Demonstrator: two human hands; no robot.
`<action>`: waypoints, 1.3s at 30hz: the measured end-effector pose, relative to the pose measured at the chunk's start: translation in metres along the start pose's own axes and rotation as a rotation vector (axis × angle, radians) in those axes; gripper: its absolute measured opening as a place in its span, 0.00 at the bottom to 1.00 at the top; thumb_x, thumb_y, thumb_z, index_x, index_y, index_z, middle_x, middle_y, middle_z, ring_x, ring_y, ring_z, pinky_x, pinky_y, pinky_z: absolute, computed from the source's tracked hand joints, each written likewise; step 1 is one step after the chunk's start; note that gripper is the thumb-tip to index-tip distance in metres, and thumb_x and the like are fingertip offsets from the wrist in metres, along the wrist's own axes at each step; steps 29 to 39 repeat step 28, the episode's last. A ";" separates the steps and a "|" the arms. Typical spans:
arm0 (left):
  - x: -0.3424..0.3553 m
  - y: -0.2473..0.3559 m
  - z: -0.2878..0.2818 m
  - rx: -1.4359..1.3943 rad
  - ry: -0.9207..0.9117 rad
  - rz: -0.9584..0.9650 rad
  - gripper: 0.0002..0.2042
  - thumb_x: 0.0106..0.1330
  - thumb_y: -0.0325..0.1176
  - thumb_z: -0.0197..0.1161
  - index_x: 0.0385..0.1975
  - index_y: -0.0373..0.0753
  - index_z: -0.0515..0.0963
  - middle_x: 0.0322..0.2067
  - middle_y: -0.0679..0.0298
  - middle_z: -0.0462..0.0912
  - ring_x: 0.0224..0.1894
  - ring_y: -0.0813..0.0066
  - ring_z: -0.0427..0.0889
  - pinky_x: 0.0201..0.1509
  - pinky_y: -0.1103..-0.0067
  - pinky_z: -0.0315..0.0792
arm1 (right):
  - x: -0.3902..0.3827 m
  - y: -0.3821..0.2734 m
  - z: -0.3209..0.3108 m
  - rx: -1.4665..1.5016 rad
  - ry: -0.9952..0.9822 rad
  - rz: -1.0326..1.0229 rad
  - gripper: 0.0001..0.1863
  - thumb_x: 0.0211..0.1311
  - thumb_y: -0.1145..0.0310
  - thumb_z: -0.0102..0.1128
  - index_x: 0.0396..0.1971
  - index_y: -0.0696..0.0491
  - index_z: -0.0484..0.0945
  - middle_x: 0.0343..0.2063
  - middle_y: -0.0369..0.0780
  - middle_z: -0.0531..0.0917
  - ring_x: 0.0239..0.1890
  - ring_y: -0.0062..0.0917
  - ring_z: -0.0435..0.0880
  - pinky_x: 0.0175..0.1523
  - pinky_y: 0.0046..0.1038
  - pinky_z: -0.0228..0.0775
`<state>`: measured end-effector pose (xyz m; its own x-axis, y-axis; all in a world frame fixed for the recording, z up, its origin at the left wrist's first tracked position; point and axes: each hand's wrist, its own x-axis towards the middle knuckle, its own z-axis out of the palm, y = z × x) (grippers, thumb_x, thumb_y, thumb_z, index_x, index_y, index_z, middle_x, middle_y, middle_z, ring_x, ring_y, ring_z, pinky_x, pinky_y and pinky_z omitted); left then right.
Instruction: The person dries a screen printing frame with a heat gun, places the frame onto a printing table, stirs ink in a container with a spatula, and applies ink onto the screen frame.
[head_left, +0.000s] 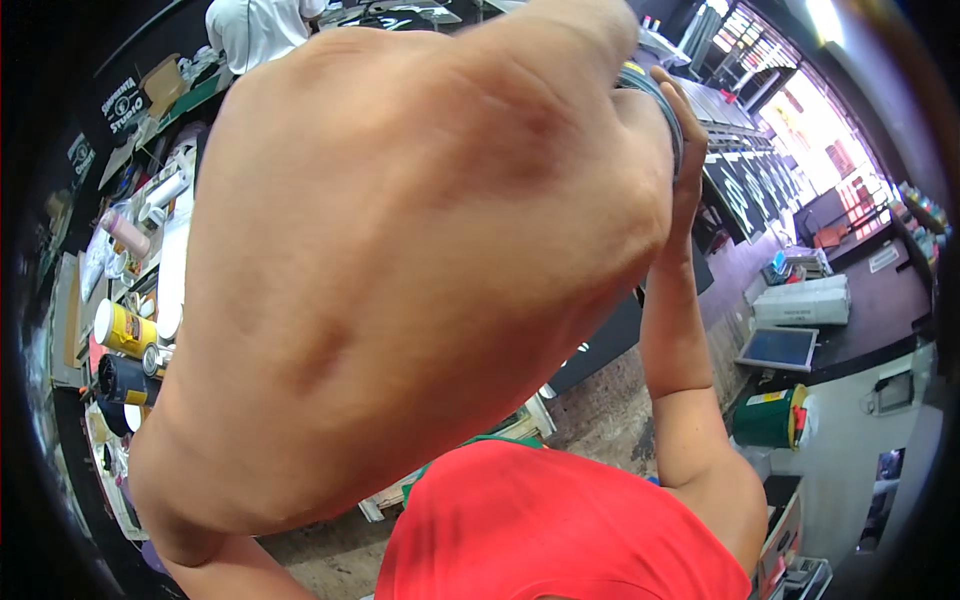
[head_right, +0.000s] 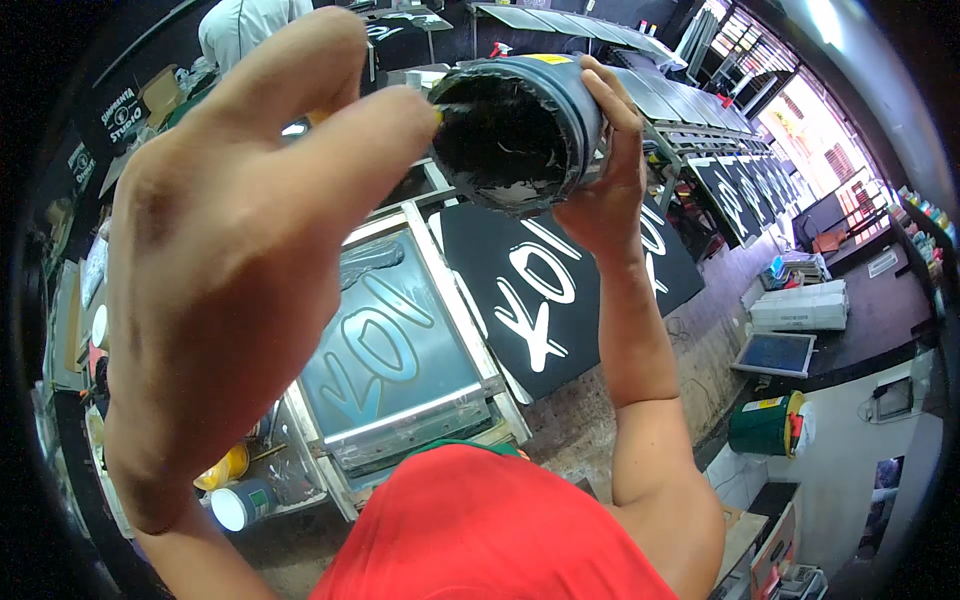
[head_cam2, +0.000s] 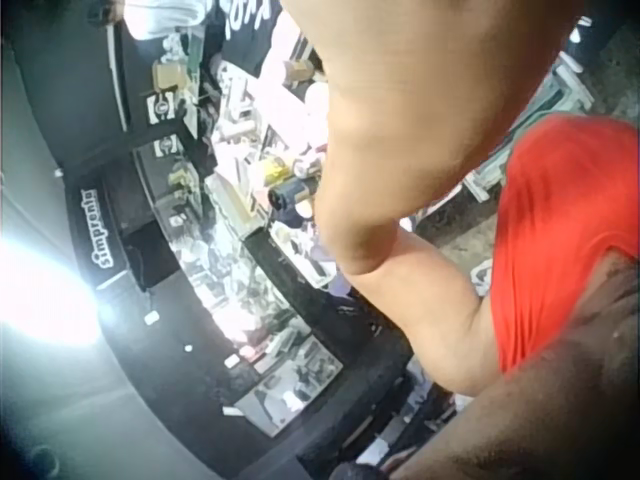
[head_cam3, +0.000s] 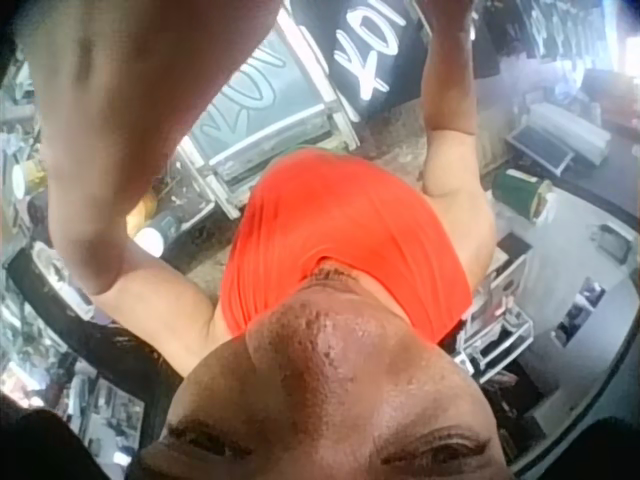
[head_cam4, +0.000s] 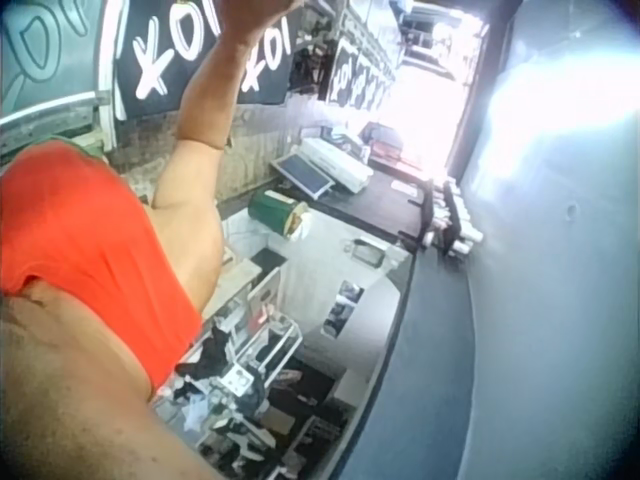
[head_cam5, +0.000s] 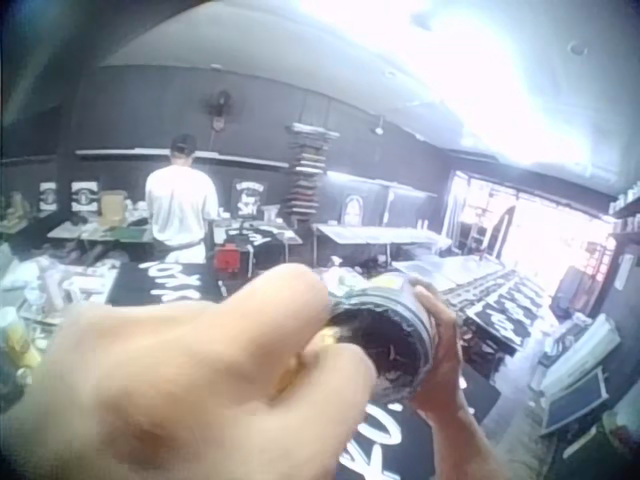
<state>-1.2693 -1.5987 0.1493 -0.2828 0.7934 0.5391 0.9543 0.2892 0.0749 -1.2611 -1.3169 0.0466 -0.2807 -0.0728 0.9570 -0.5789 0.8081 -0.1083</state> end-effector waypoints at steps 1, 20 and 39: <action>0.000 0.001 -0.001 -0.003 0.004 0.000 0.07 0.60 0.16 0.60 0.36 0.33 0.75 0.30 0.54 0.73 0.27 0.53 0.80 0.27 0.64 0.73 | -0.001 0.002 0.001 0.052 0.023 0.039 0.43 0.53 0.73 0.78 0.68 0.54 0.64 0.68 0.49 0.71 0.72 0.38 0.69 0.76 0.38 0.63; -0.010 0.007 -0.006 0.194 0.108 -0.027 0.07 0.61 0.16 0.60 0.36 0.33 0.74 0.30 0.54 0.73 0.27 0.52 0.80 0.27 0.64 0.73 | 0.019 -0.002 -0.011 -0.336 0.086 -0.280 0.41 0.55 0.64 0.80 0.64 0.58 0.64 0.64 0.55 0.73 0.67 0.45 0.73 0.73 0.44 0.63; -0.014 0.005 0.004 -0.288 0.197 -0.146 0.05 0.61 0.20 0.60 0.35 0.33 0.75 0.29 0.48 0.77 0.29 0.47 0.82 0.32 0.61 0.75 | 0.023 0.009 -0.015 -0.428 0.271 -0.374 0.43 0.54 0.65 0.81 0.64 0.54 0.61 0.63 0.52 0.72 0.66 0.44 0.72 0.73 0.46 0.63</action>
